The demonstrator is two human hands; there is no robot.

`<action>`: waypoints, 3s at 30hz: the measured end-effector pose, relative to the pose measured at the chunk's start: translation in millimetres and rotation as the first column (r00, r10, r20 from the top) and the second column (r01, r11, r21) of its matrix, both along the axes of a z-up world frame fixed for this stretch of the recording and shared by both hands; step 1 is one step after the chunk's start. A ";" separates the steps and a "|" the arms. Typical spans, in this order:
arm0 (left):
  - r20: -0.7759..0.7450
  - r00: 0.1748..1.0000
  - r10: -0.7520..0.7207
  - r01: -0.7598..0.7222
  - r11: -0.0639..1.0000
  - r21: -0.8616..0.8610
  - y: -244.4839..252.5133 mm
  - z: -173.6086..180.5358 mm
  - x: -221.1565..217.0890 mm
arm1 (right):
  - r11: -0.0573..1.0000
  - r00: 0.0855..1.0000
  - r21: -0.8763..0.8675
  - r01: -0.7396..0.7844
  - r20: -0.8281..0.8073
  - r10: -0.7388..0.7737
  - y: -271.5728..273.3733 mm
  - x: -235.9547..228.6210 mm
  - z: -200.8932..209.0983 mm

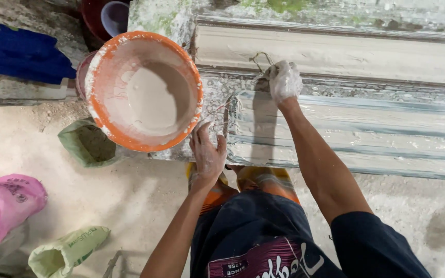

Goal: Applying and smoothing plaster material over a decorative architectural mold.

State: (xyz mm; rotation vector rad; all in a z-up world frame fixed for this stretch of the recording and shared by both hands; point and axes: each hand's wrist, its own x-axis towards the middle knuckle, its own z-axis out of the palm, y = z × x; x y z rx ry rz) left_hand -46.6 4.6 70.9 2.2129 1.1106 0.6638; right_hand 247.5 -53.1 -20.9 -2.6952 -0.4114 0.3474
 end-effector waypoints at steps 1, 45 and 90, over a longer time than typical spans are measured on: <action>0.004 1.000 -0.023 0.023 1.000 -0.001 0.3 4.9 -0.2 | 0.999 0.999 -0.038 -0.032 0.007 0.032 2.3 0.3 -0.7; -0.253 0.967 0.017 -0.155 0.828 -0.538 -17.2 -36.1 -70.0 | 0.664 0.673 0.114 -0.739 0.142 0.726 -42.8 -231.9 35.5; -0.215 0.964 -0.157 0.119 0.977 -0.178 -31.8 -73.0 -33.4 | 0.711 0.738 -0.239 -0.661 -0.036 0.674 -90.1 -244.6 6.6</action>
